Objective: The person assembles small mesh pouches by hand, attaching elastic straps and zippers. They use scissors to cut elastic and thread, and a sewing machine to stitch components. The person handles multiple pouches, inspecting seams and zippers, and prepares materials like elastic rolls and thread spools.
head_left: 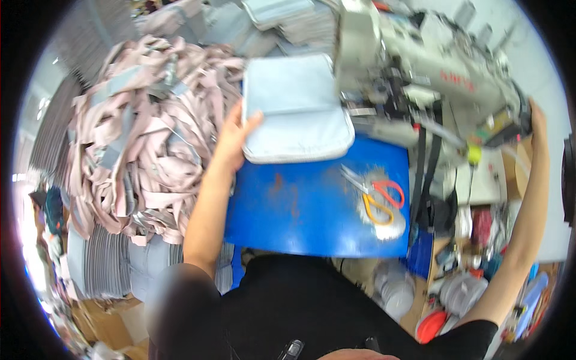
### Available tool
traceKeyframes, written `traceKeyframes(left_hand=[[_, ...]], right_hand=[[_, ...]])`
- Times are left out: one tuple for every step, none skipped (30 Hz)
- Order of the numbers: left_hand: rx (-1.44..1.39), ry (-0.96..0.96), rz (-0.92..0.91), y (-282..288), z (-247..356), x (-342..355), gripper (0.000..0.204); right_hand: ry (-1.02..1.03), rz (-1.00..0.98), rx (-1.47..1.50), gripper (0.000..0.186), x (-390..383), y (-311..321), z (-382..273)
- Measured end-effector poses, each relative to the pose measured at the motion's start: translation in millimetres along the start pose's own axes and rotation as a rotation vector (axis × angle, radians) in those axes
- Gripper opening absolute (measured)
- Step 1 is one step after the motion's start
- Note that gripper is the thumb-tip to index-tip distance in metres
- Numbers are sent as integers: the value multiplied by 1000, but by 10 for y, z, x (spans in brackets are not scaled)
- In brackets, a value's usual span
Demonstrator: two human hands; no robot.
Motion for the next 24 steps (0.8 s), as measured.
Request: traceKeyframes(left_hand=[[13,-33,-17,-130,-175,-44,77],[6,-81,-18,-214,-377,-96,77],[49,-106,-24,-78,-82,-67,76],[-20,-90,6,-60,-107,-119,75],[-85,-65,29,-35,-141,-187,75],[-149,-4,42,28,-250,-242,74],[-209,57,57,127,-378,-308,73],[-183,62,100,261,-551,-371,72],[-159,70,143,392,-698,-427,72],[-159,114,155,470,-766,-472,72],[-153,91,178,523,-840,-495,71],[-163,67,183,542,-940,-453,71],[-140,61,227,634,-969,-546,71],[-145,43,226,714,-976,-554,71],[-144,32,225,777,-970,-644,72],[-145,16,232,836,-924,-718,73],[-175,-2,204,793,-930,-670,74],[-163,-41,165,712,-914,-614,74],[-183,-20,158,638,-969,-561,74],[-167,-7,184,662,-947,-599,73],[-157,7,199,667,-965,-604,72],[-144,4,206,667,-998,-609,72],[-132,0,205,665,-1043,-592,71],[-114,-6,203,680,-1060,-562,70]], right_hand=[[-64,-47,38,71,53,203,130],[29,-8,68,68,73,283,254],[74,13,119,65,-36,211,212],[148,98,179,62,-197,99,234],[208,186,235,60,-367,-4,319],[170,210,350,59,-487,-20,307],[132,226,469,58,-589,-87,290],[89,234,591,58,-656,-157,279],[111,240,581,59,-672,-186,280],[132,255,556,59,-662,-108,341],[153,273,529,60,-661,-14,399],[196,332,371,60,-543,261,552],[240,391,312,59,-739,93,541],[284,452,252,59,-977,-89,547],[329,498,174,58,-1402,-298,431],[348,546,99,53,-2115,-680,137],[309,473,200,45,-2798,-973,97],[336,204,128,39,-3430,-1232,89],[350,-62,48,38,-4071,-1482,85],[397,-439,-64,47,-4580,-1632,-504],[721,-516,-252,59,-4850,-1708,-802],[686,-617,-316,63,-4985,-1764,-829],[645,-712,-380,68,-5066,-1819,-785],[555,-761,-433,72,-5031,-1880,-678]])
Point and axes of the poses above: each hand's wrist, its own x-axis towards the middle knuckle, its own y-axis out of the back of the hand, z = x × y, the point moved 1 cm from there along x, towards the middle knuckle, and after that the axes turned 4 degrees about -y, right-handed, at the moved point
